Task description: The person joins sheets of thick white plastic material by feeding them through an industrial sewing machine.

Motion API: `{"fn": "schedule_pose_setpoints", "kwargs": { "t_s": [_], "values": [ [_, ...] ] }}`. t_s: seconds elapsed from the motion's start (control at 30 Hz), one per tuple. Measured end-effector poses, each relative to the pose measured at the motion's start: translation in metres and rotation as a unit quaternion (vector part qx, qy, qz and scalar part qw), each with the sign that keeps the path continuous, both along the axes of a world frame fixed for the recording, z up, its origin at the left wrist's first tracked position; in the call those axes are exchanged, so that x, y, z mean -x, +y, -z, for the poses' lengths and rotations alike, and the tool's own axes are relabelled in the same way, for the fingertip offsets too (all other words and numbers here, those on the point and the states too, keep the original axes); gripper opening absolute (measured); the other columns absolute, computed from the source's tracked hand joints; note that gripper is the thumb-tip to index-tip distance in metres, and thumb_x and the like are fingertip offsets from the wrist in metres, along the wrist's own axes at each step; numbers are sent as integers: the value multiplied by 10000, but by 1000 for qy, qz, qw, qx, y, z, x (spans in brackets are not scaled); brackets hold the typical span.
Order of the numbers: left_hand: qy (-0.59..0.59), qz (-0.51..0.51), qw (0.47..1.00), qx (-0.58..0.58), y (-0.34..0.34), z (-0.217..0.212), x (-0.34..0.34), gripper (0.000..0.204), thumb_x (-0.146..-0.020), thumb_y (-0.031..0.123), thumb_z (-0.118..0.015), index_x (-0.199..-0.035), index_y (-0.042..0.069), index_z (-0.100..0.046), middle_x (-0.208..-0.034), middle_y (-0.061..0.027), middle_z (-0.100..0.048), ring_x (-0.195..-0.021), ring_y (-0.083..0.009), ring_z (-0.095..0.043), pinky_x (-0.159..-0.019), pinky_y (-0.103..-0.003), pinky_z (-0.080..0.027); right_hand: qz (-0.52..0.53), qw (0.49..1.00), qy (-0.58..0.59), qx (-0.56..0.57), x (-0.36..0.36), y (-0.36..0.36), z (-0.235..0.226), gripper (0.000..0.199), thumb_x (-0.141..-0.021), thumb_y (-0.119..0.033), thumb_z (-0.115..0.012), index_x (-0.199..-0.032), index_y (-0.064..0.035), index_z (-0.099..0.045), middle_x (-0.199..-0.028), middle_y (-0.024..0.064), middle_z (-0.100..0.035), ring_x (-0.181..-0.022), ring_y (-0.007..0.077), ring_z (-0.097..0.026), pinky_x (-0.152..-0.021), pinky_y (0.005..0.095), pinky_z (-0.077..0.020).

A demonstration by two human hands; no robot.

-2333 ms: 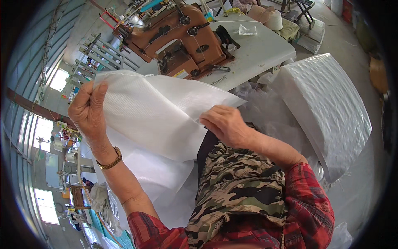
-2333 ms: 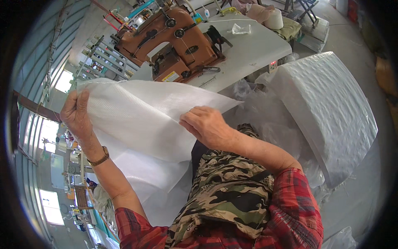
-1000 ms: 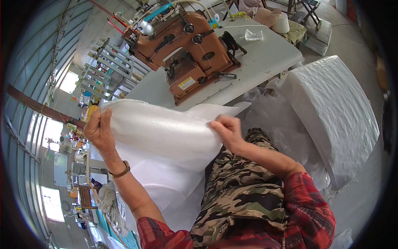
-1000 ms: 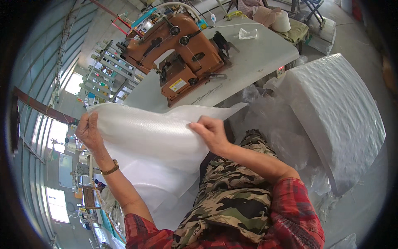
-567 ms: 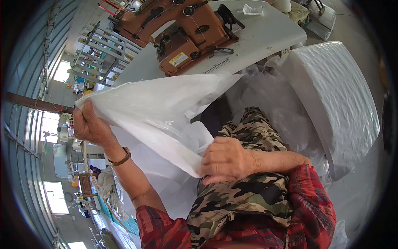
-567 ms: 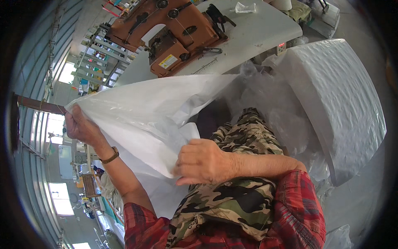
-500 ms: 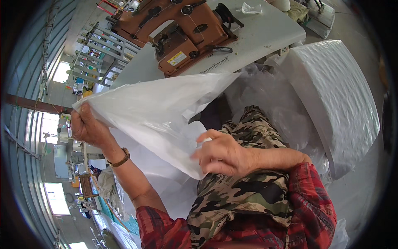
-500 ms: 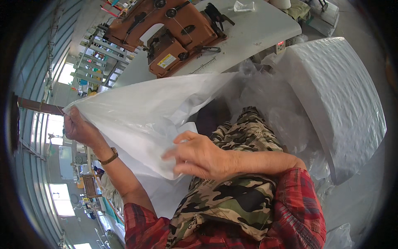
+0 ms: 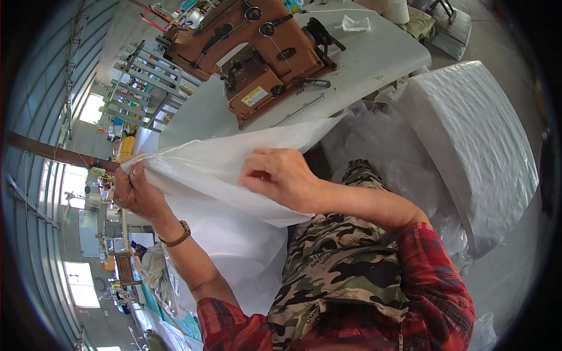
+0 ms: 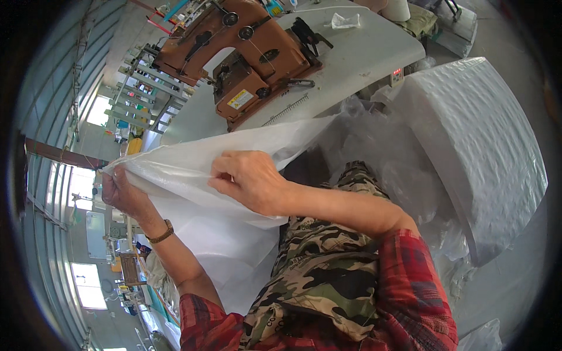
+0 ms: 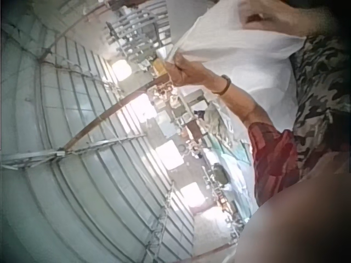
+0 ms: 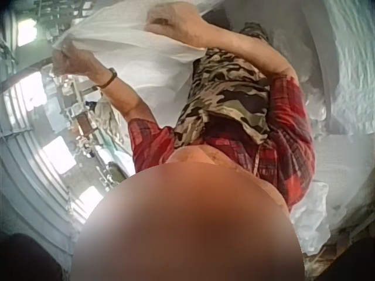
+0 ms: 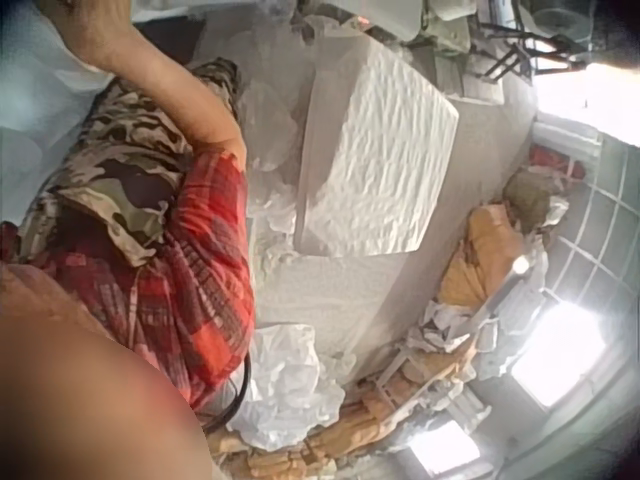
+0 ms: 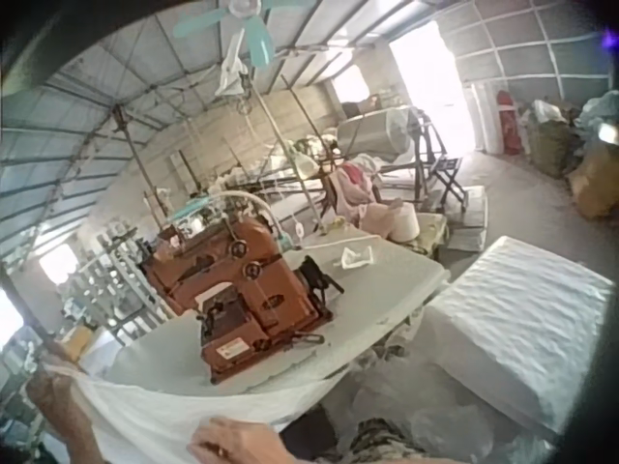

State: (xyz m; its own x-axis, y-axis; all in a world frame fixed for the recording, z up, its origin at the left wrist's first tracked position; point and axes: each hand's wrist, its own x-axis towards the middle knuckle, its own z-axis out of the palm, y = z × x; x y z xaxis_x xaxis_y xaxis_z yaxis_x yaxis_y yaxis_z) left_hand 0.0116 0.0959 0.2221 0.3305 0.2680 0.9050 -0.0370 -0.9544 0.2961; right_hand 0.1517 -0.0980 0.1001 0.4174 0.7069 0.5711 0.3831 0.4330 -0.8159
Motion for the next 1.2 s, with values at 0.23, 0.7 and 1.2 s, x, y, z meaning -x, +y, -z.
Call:
{"fn": "schedule_pose_setpoints", "kwargs": {
  "t_s": [0.23, 0.7, 1.2],
  "values": [
    [-20, 4, 1000, 23, 5, 7, 0, 307, -901, 292, -668, -857, -11, -678, -826, -79, -698, -739, -129, -610, -714, -266, -492, -87, 981, 121, -123, -1, -39, -3, 105, -919, -76, -605, -864, -26, -531, -700, 25, -581, -620, 99, -526, -616, 263, -444],
    [-7, -11, 1000, 11, -2, 7, -8, 333, -902, 322, -662, -838, -4, -687, -772, -47, -672, -702, -112, -577, -670, -256, -458, -104, 993, 50, -29, 22, -65, -8, 181, -869, -99, -692, -843, -23, -530, -725, 68, -534, -623, 189, -552, -568, 310, -442],
    [13, 105, 994, 13, -48, -3, 9, 392, -846, 389, -662, -724, 36, -544, -692, -27, -498, -662, -130, -458, -597, -280, -345, 210, 971, -102, -49, -30, -20, -4, 278, -830, -30, -682, -1087, -16, -577, -795, 123, -566, -720, 304, -592, -639, 377, -477]
  ]
}}
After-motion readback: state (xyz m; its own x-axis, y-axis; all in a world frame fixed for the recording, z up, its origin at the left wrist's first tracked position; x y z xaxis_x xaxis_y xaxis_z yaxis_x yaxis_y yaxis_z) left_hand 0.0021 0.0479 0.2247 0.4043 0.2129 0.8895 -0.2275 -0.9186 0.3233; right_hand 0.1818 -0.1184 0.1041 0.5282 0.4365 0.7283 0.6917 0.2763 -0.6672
